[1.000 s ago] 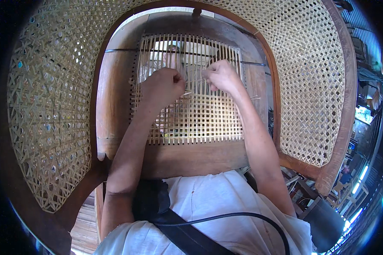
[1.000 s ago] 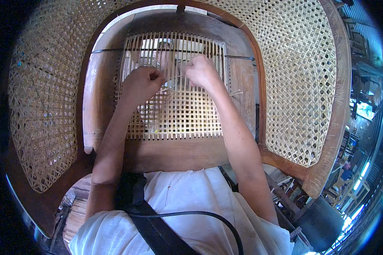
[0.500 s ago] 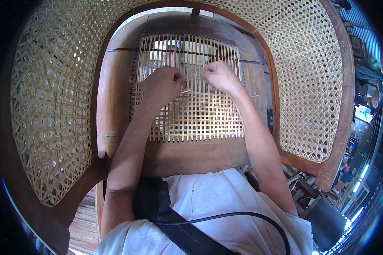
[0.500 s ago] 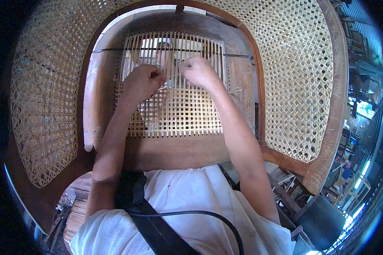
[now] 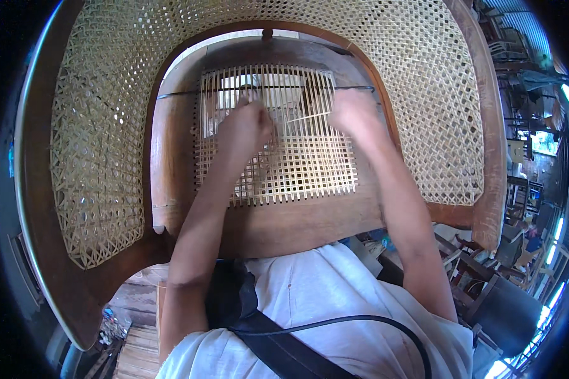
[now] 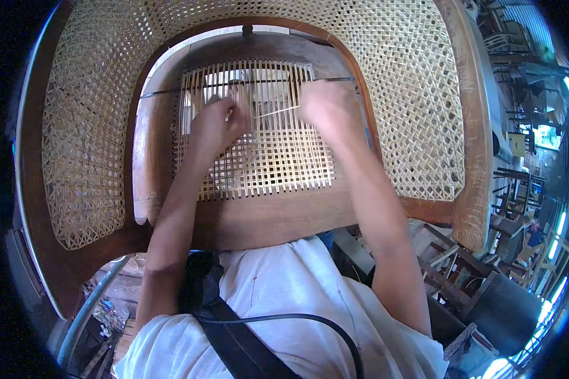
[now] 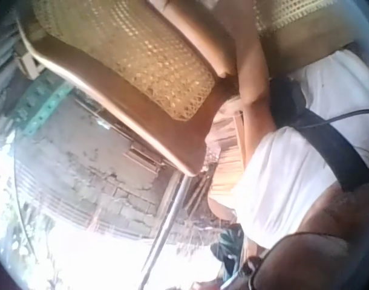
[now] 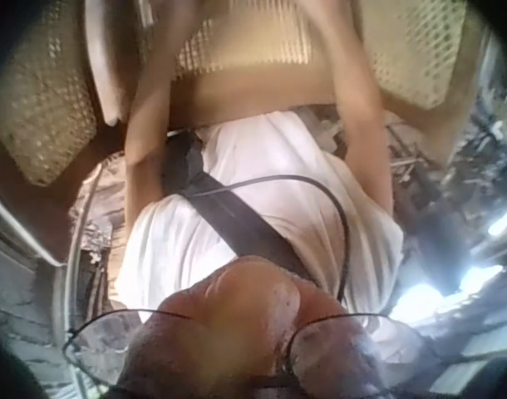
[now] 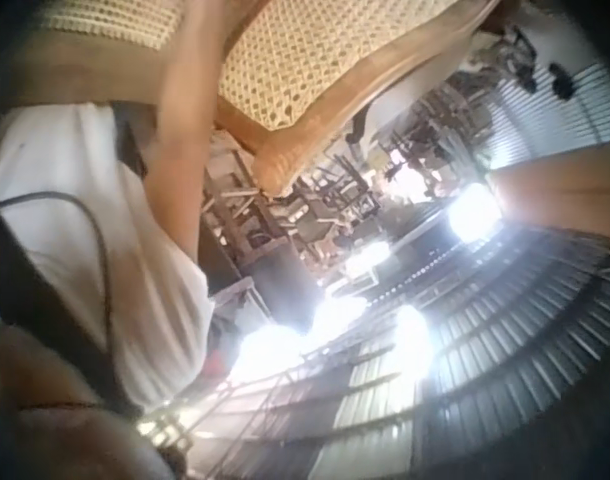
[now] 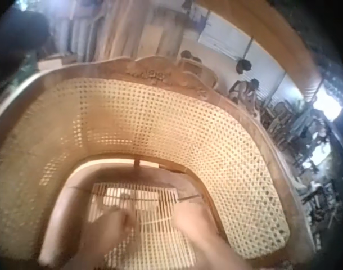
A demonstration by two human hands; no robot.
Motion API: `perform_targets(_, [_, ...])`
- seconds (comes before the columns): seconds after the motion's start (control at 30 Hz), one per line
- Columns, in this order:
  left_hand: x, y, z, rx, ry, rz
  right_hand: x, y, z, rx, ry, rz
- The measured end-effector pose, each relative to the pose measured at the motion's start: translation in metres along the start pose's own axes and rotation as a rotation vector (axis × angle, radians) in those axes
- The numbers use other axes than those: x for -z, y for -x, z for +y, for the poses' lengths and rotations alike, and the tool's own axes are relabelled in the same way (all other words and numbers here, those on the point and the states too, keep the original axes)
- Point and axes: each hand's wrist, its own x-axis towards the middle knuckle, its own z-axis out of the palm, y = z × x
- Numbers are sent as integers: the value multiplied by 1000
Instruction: The person weaves thin strips of rattan into the seat of a wooden chair, interlacing them through vertical supports. They then use a hammer to tap the woven strips into place to secure the weave.
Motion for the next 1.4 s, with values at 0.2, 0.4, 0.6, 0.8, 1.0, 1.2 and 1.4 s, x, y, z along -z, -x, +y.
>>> perform_targets(0.2, [-16, -37, 11, -22, 220, -383, 46, 24, 5, 93, -244, 28])
perform_targets(0.4, [-39, -37, -19, -24, 924, -417, 62, 2, -7, 271, -368, -12])
perform_targets(0.6, [-43, -35, -30, 242, 841, -300, -25, -56, -9, 137, -565, -284])
perform_targets(0.8, [-22, -35, -18, 317, 292, -310, -44, -66, -14, 105, -920, -309])
perform_targets(1.0, [-19, -38, -18, 319, 321, -319, -50, -73, -32, 7, -805, -333])
perform_targets(1.2, [-16, -37, -18, 303, 273, -332, -55, -67, -24, 84, -921, -317])
perform_targets(1.4, [-37, -34, -14, 225, 143, -241, -58, -66, -25, 83, -858, -257])
